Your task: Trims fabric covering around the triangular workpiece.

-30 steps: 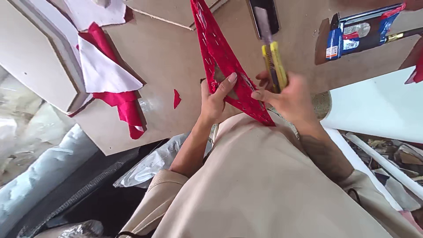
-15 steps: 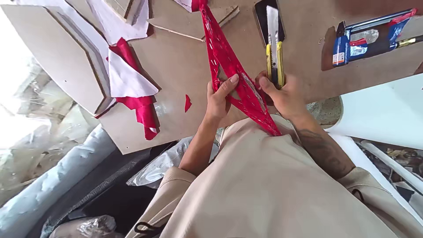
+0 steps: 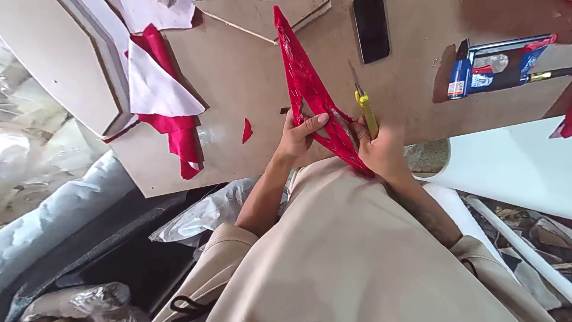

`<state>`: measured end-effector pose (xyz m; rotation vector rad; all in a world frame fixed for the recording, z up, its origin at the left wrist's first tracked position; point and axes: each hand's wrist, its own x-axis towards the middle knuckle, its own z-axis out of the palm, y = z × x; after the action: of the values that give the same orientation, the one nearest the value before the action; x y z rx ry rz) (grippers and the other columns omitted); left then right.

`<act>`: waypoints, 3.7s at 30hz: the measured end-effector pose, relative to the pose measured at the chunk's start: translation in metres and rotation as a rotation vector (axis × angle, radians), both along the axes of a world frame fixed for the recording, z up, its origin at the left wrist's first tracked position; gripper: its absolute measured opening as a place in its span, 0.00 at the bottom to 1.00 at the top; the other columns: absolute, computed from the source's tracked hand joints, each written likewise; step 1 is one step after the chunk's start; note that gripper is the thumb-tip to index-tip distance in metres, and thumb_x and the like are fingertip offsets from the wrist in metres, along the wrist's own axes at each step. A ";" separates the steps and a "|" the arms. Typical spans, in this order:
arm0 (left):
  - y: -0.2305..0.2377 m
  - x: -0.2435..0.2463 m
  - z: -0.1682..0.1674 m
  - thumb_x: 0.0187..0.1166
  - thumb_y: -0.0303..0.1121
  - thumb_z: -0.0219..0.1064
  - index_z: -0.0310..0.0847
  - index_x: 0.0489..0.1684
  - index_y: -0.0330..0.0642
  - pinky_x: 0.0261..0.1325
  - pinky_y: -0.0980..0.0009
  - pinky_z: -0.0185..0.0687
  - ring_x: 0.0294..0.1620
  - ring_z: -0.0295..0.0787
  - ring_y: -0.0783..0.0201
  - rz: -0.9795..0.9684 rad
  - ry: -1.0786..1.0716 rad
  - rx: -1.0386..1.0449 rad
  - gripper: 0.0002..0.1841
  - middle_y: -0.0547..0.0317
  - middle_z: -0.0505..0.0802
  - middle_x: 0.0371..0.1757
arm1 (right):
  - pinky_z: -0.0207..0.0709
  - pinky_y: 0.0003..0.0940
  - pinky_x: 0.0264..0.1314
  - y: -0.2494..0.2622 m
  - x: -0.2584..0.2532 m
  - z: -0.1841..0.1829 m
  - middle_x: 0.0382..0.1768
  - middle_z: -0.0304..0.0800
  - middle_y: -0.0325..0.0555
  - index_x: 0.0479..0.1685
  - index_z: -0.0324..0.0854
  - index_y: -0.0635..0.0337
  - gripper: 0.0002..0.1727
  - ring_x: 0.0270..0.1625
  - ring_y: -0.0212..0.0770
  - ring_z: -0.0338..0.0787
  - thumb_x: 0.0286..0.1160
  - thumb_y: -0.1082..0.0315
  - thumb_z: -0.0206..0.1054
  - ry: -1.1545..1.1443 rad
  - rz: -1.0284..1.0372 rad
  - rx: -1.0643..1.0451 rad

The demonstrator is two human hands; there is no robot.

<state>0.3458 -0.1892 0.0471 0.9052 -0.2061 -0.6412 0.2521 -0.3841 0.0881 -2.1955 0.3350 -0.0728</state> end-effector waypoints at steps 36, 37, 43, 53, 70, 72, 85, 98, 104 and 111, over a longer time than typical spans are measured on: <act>0.008 0.013 -0.067 0.81 0.51 0.70 0.42 0.98 0.57 0.54 0.48 0.89 0.51 0.90 0.47 -0.220 -0.322 1.245 0.47 0.43 0.85 0.63 | 0.83 0.43 0.29 0.026 0.099 -0.047 0.29 0.91 0.48 0.90 0.67 0.43 0.28 0.25 0.44 0.87 0.91 0.61 0.56 0.361 0.347 -0.376; 0.008 0.015 -0.067 0.81 0.51 0.70 0.41 0.98 0.56 0.56 0.49 0.88 0.52 0.90 0.47 -0.227 -0.323 1.237 0.47 0.43 0.85 0.63 | 0.82 0.43 0.29 0.026 0.100 -0.046 0.28 0.90 0.48 0.91 0.67 0.43 0.28 0.24 0.44 0.86 0.91 0.62 0.55 0.363 0.357 -0.378; 0.014 0.021 -0.072 0.78 0.47 0.73 0.42 0.98 0.53 0.64 0.56 0.85 0.57 0.88 0.52 -0.263 -0.327 1.155 0.49 0.44 0.85 0.64 | 0.81 0.42 0.26 0.028 0.108 -0.036 0.25 0.88 0.49 0.93 0.62 0.49 0.30 0.22 0.46 0.86 0.91 0.65 0.54 0.445 0.472 -0.398; 0.014 0.019 -0.066 0.76 0.41 0.77 0.47 0.97 0.53 0.61 0.56 0.87 0.55 0.90 0.53 -0.202 -0.301 1.135 0.49 0.45 0.86 0.63 | 0.79 0.44 0.24 0.027 0.105 -0.038 0.24 0.87 0.49 0.93 0.61 0.47 0.31 0.21 0.47 0.85 0.89 0.66 0.55 0.433 0.469 -0.454; 0.015 0.022 -0.075 0.75 0.42 0.77 0.49 0.97 0.55 0.65 0.61 0.86 0.59 0.90 0.58 -0.196 -0.284 1.122 0.48 0.47 0.86 0.67 | 0.81 0.47 0.26 0.022 0.079 -0.048 0.24 0.87 0.50 0.93 0.62 0.40 0.32 0.23 0.49 0.86 0.88 0.65 0.56 0.448 0.442 -0.487; 0.014 0.021 -0.075 0.76 0.42 0.77 0.49 0.97 0.55 0.60 0.62 0.89 0.55 0.91 0.59 -0.199 -0.285 1.119 0.48 0.46 0.86 0.68 | 0.80 0.47 0.25 0.020 0.074 -0.046 0.24 0.87 0.49 0.93 0.61 0.40 0.33 0.23 0.49 0.86 0.88 0.65 0.56 0.468 0.448 -0.496; 0.012 0.019 -0.076 0.74 0.42 0.78 0.48 0.97 0.59 0.63 0.62 0.88 0.57 0.90 0.60 -0.190 -0.270 1.140 0.50 0.49 0.87 0.67 | 0.81 0.48 0.30 0.014 0.055 -0.045 0.24 0.87 0.49 0.94 0.60 0.39 0.33 0.26 0.51 0.88 0.88 0.65 0.55 0.497 0.478 -0.515; 0.010 0.017 -0.076 0.73 0.41 0.79 0.50 0.97 0.62 0.63 0.62 0.87 0.56 0.90 0.60 -0.162 -0.248 1.156 0.50 0.50 0.88 0.64 | 0.84 0.48 0.37 0.005 0.028 -0.038 0.29 0.90 0.50 0.93 0.61 0.38 0.33 0.31 0.51 0.90 0.87 0.64 0.53 0.574 0.478 -0.447; 0.010 0.018 -0.075 0.72 0.41 0.80 0.50 0.97 0.61 0.65 0.56 0.87 0.56 0.91 0.56 -0.153 -0.271 1.170 0.50 0.47 0.90 0.63 | 0.85 0.50 0.38 -0.001 0.015 -0.034 0.30 0.92 0.52 0.90 0.67 0.43 0.30 0.32 0.53 0.92 0.87 0.62 0.50 0.580 0.491 -0.406; 0.019 0.006 -0.077 0.66 0.35 0.84 0.42 0.97 0.67 0.63 0.52 0.91 0.58 0.94 0.58 -0.073 -0.072 1.035 0.58 0.54 0.90 0.69 | 0.87 0.53 0.40 -0.027 0.012 -0.054 0.48 0.92 0.56 0.93 0.59 0.31 0.29 0.39 0.53 0.93 0.93 0.53 0.49 0.453 0.305 -0.407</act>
<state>0.3517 -0.1704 -0.0299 1.9217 0.0516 -0.7879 0.2637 -0.4116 0.0336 -2.6325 0.2430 0.5774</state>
